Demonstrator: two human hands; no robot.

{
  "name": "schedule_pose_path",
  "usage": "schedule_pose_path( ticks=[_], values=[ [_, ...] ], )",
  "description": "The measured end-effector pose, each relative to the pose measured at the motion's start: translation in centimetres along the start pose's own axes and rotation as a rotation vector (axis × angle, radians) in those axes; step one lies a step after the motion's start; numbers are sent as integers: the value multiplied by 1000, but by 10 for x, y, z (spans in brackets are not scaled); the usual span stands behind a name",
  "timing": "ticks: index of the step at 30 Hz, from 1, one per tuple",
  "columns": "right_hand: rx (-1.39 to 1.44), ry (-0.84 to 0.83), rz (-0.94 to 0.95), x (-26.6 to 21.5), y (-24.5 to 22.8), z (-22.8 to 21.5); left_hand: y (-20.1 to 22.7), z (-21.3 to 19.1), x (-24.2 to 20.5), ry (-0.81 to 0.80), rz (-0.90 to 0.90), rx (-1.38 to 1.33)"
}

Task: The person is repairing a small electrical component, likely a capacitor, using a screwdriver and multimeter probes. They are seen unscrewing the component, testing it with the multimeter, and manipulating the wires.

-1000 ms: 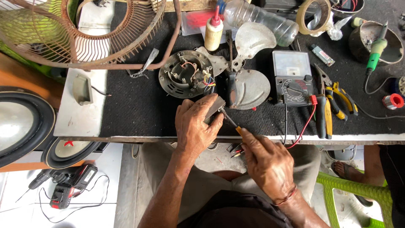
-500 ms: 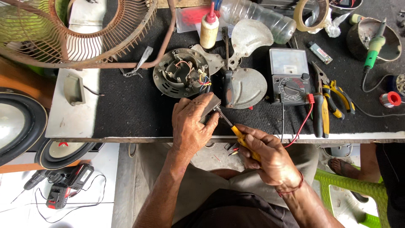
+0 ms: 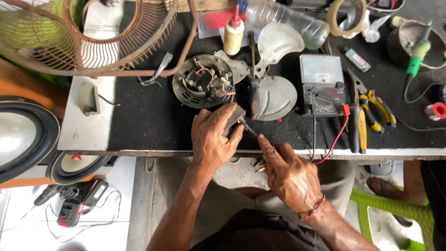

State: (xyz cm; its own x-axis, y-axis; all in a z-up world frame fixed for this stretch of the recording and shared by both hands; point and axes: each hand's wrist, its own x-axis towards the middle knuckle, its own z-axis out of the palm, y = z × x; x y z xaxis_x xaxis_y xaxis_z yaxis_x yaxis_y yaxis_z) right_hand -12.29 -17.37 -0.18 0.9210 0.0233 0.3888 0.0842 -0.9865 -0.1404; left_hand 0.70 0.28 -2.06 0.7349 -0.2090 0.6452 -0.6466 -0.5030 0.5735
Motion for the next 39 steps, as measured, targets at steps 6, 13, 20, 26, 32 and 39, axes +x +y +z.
schedule_pose_path(
  ticks=[6, 13, 20, 26, 32, 39],
  values=[
    [555, -101, 170, 29, -9, -16, 0, 5, 6, 37, 50, -9],
    [1020, -236, 314, 38, 3, -24, 0, 6, 7, 45, 73, 2],
    [973, -304, 322, 34, 22, -34, 16, -20, 26, -78, 8, 13],
    [1176, -370, 492, -24, 24, -23, 37, -36, 57, -645, -361, 185],
    [1166, -393, 540, -44, 28, -22, 25, -34, 22, -241, -479, -384],
    [802, -366, 379, -28, 7, -27, 11, -16, -21, 28, -339, -750]
  ],
)
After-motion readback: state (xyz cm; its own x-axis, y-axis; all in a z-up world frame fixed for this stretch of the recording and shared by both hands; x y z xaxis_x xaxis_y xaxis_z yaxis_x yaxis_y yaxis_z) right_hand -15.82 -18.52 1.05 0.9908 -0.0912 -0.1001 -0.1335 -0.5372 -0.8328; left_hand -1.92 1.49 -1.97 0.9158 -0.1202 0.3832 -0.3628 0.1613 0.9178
